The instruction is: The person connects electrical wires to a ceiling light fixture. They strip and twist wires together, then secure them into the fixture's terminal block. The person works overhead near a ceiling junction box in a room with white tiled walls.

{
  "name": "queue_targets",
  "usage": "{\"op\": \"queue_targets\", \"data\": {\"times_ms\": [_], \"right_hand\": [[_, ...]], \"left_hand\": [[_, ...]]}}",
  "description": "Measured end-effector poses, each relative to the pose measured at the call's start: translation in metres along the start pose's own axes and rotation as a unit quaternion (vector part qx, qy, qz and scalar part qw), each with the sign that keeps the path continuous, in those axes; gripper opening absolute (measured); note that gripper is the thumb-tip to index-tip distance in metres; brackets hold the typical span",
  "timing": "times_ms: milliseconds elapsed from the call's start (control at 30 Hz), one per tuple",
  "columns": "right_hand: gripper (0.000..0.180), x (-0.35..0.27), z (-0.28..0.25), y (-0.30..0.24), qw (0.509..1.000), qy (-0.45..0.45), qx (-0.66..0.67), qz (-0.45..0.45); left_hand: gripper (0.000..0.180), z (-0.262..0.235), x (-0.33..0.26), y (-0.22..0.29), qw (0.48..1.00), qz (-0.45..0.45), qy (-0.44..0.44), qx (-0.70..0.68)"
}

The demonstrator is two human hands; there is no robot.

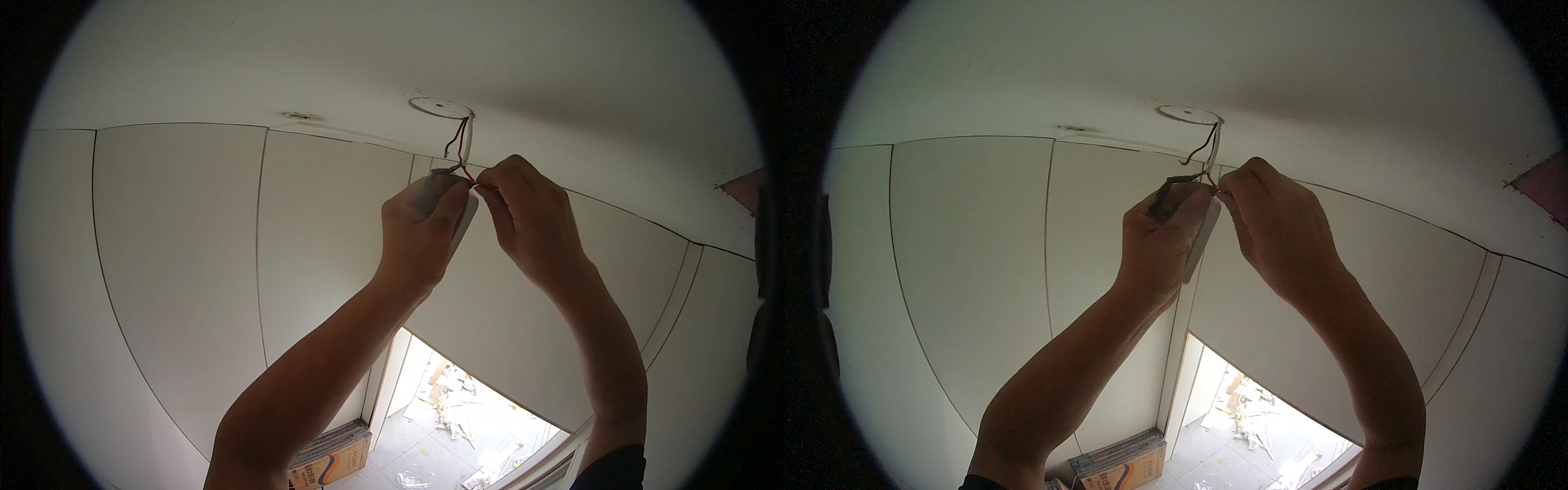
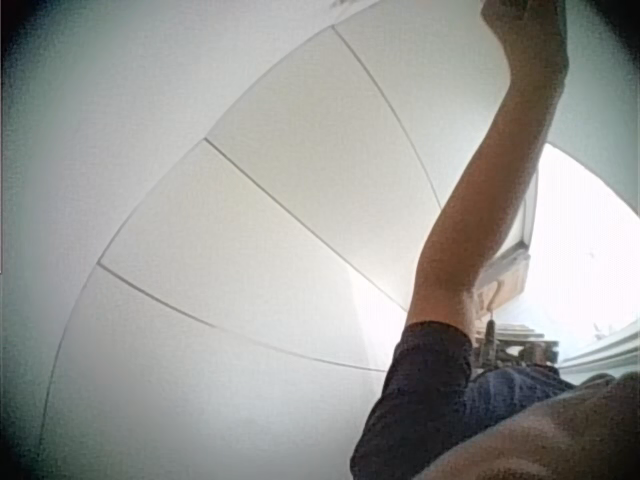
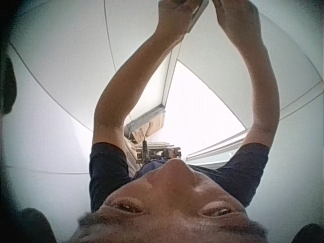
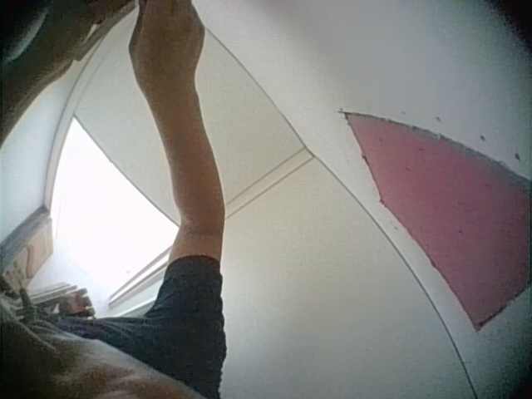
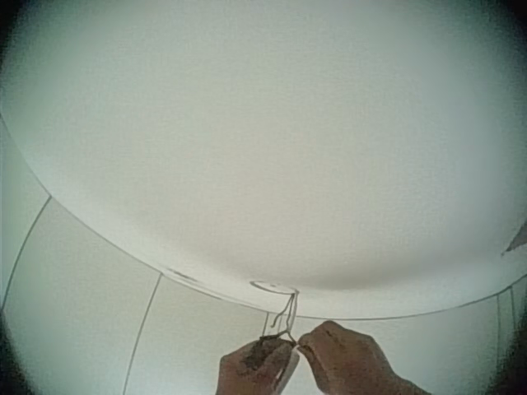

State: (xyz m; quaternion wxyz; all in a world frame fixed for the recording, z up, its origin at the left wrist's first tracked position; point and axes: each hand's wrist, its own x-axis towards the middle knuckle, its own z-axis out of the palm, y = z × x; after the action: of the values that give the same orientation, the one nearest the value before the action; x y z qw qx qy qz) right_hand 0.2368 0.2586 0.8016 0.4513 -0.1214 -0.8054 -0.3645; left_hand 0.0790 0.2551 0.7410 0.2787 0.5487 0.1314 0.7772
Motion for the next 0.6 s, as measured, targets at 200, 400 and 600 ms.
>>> {"op": "queue_targets", "data": {"times_ms": [200, 400, 600], "right_hand": [[0.015, 0.008, -0.004, -0.003, 0.944, -0.070, 0.227, 0.229], [0.019, 0.013, -0.010, 0.026, 0.682, -0.169, 0.592, 0.394], [0.027, 0.016, -0.011, 0.020, 0.711, -0.190, 0.553, 0.391]], "left_hand": [[0.018, -0.001, 0.001, -0.001, 1.000, -0.018, -0.001, -0.006], [0.019, 0.000, 0.005, 0.017, 0.995, -0.088, -0.026, -0.031], [0.018, -0.011, 0.013, 0.010, 0.990, -0.108, -0.059, -0.073]]}}
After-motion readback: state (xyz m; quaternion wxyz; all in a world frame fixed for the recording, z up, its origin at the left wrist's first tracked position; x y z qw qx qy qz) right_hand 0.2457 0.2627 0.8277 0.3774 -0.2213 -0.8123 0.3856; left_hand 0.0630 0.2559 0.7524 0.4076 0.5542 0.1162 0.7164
